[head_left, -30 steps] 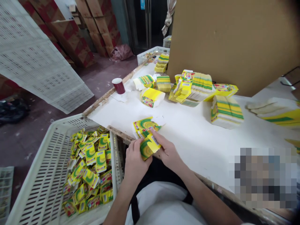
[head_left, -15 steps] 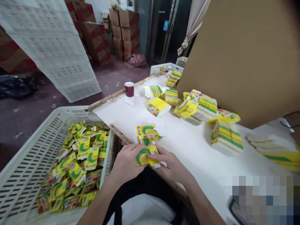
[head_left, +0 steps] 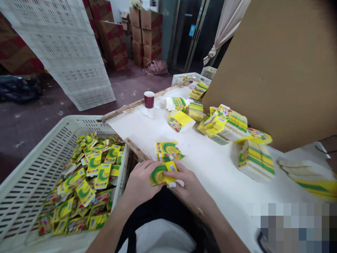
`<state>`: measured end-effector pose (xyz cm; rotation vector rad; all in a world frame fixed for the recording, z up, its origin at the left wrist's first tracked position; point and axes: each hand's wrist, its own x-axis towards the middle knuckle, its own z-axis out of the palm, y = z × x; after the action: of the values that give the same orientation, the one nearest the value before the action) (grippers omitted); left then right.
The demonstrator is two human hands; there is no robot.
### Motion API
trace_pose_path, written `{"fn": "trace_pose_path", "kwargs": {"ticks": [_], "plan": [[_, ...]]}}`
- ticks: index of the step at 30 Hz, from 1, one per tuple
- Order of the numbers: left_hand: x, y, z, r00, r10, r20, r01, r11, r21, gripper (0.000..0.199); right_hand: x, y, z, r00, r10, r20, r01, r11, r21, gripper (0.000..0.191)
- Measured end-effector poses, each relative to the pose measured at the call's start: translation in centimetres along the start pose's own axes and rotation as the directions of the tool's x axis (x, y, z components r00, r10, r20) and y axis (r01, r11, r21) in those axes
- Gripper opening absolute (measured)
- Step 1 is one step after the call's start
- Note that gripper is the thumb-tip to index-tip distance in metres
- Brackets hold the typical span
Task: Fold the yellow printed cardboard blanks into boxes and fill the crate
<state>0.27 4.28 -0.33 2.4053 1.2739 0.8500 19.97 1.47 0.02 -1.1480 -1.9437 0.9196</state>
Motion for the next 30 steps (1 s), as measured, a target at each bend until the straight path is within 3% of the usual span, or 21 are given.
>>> {"fn": "trace_pose_path", "kwargs": {"ticks": [4,9,12,14,16,19,21,25,28,30], "plan": [[-0.1,0.3,0.1,1.000,0.009,-0.007,-0.009,1.000,0.000,0.045,-0.1,0.4,0.2,1.000,0.007,-0.008,-0.007,0.998,0.070,0.047],[-0.2,0.8,0.8,0.998,-0.025,-0.050,0.028,0.997,0.076,0.046,0.0,0.6,2.4,0.992,0.049,-0.113,-0.040,0.996,0.078,0.059],[-0.7,-0.4,0.2,0.999,-0.046,-0.018,0.048,0.995,0.089,0.046,0.2,0.4,3.0,0.991,0.068,-0.116,-0.053,0.991,0.125,0.068],[-1.4,-2.3,-1.3,0.996,-0.084,-0.008,0.085,0.988,0.132,0.047,0.7,0.6,2.1,0.991,0.071,-0.116,-0.055,0.990,0.129,0.072],[-2.3,-4.6,-3.0,0.980,-0.163,-0.116,0.190,0.943,0.273,0.054,1.5,1.2,0.4,0.979,0.064,-0.194,-0.058,0.998,0.039,0.067],[-3.4,-7.1,-4.9,0.884,-0.271,-0.382,0.423,0.811,0.405,0.077,3.0,3.2,-2.0,0.940,0.060,-0.336,-0.142,0.964,-0.226,0.063],[-3.6,-7.4,-5.0,0.884,-0.276,-0.377,0.411,0.843,0.348,0.075,3.9,4.6,-2.6,0.962,0.084,-0.258,-0.179,0.911,-0.372,0.060],[-3.2,-5.5,-2.8,0.955,-0.274,-0.114,0.283,0.957,0.070,0.051,4.8,6.0,-2.0,0.971,0.086,-0.222,-0.173,0.894,-0.412,0.051],[-2.6,-3.8,-0.7,0.940,-0.341,0.012,0.337,0.923,-0.186,0.044,4.5,5.2,-1.9,0.968,0.085,-0.236,-0.180,0.890,-0.419,0.051],[-2.2,-2.7,0.8,0.926,-0.374,0.051,0.359,0.832,-0.423,0.052,4.1,3.9,-1.9,0.963,0.086,-0.254,-0.181,0.908,-0.378,0.051]]}}
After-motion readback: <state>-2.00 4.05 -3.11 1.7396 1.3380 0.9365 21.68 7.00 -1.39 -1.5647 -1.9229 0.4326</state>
